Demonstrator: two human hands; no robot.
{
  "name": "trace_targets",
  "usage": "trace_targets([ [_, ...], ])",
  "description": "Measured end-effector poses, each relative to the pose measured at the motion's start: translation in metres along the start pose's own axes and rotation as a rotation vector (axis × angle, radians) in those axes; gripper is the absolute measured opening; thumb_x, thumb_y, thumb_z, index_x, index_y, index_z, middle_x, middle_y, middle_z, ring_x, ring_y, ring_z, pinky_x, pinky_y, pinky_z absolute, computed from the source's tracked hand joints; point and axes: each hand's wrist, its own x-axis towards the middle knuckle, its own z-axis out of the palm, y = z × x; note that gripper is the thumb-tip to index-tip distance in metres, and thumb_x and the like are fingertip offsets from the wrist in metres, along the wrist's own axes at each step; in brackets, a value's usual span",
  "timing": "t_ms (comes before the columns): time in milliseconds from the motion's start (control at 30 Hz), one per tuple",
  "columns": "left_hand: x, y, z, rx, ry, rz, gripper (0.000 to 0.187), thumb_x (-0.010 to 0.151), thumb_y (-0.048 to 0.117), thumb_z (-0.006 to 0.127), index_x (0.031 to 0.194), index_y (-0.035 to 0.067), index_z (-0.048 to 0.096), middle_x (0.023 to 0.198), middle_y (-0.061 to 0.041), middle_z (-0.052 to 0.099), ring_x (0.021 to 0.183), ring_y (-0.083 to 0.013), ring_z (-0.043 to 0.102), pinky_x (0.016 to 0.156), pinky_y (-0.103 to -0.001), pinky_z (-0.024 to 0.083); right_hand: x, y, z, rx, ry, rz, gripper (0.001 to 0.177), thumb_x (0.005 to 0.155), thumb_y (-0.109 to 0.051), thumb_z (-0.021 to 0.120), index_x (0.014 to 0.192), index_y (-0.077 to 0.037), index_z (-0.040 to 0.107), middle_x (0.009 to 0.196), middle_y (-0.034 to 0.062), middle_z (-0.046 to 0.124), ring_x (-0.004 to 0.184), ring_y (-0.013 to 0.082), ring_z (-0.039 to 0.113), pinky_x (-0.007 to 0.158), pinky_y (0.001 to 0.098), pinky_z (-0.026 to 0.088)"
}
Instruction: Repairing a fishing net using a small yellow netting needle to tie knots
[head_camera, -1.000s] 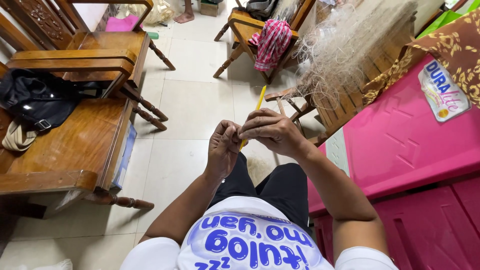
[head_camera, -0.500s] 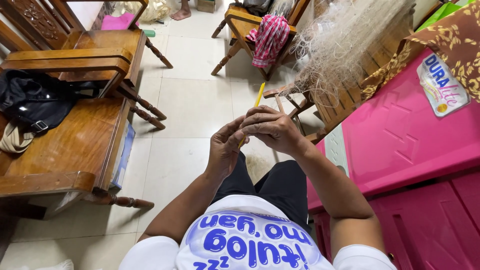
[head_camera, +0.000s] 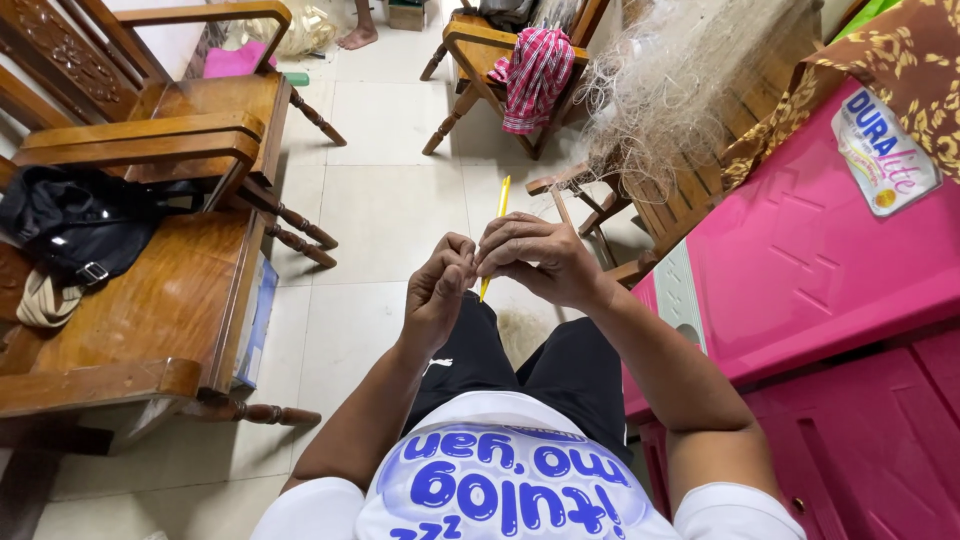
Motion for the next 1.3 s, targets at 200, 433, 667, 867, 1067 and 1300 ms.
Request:
trace_targets([
  [200,0.007,0.010,-0.014,-0.075,-0.088,0.020,0.036,0.106,0.027,0.055,0.082,0.000,0.060,0.100,-0.014,0.035,0.094,-0.0187,0.038,0.081,-0.035,0.043,0.002,-0.001,0.000,0.090,0.025,0.018,0.008,0.093,0.001,0.073,0.088,-0.003,0.078,0.092,0.0123,0.076,0.090,0.0307,0.073,0.085,0.0428,0.058],
  [433,0.003,0.009,-0.014,-0.322,-0.022,-0.083,0.020,0.104,0.018,0.061,0.092,0.002,0.058,0.107,-0.011,0.038,0.083,-0.0115,0.047,0.077,-0.030,0.044,0.011,-0.016,0.000,0.127,0.026,0.080,0.009,0.095,0.000,0.070,0.090,-0.004,0.077,0.092,0.0114,0.074,0.093,0.0296,0.073,0.086,0.0419,0.057],
  [667,0.001,-0.005,-0.019,-0.321,0.058,-0.093,0.018,0.104,0.019,0.062,0.094,0.004,0.058,0.106,-0.008,0.042,0.079,-0.0081,0.054,0.089,-0.036,0.049,0.027,-0.016,-0.008,0.158,-0.032,0.219,0.007,0.093,0.003,0.073,0.089,-0.004,0.074,0.085,0.0112,0.074,0.082,0.0275,0.073,0.080,0.0424,0.058],
  [867,0.001,0.001,-0.013,-0.357,0.112,-0.101,0.018,0.104,0.018,0.063,0.094,0.004,0.057,0.105,-0.008,0.042,0.076,-0.0077,0.055,0.093,-0.039,0.052,0.034,-0.015,-0.015,0.081,-0.180,0.249,0.007,0.093,-0.001,0.074,0.090,-0.007,0.075,0.087,0.0104,0.072,0.084,0.0291,0.073,0.081,0.0413,0.058],
  [1067,0.000,0.003,-0.008,-0.410,0.135,-0.111,0.017,0.103,0.018,0.063,0.094,0.005,0.056,0.105,-0.007,0.042,0.074,-0.0064,0.056,0.091,-0.039,0.053,0.034,-0.021,-0.014,0.080,-0.224,0.258,0.006,0.095,-0.003,0.072,0.093,-0.007,0.075,0.091,0.0113,0.072,0.088,0.0300,0.073,0.082,0.0426,0.058],
  [1300,-0.003,0.000,-0.013,-0.397,0.177,-0.098,0.018,0.103,0.018,0.063,0.093,0.005,0.055,0.102,-0.006,0.041,0.073,-0.0066,0.052,0.085,-0.035,0.050,0.037,-0.022,-0.016,0.119,-0.204,0.299,0.008,0.094,-0.001,0.073,0.092,-0.008,0.075,0.088,0.0085,0.072,0.086,0.0257,0.073,0.084,0.0390,0.057],
])
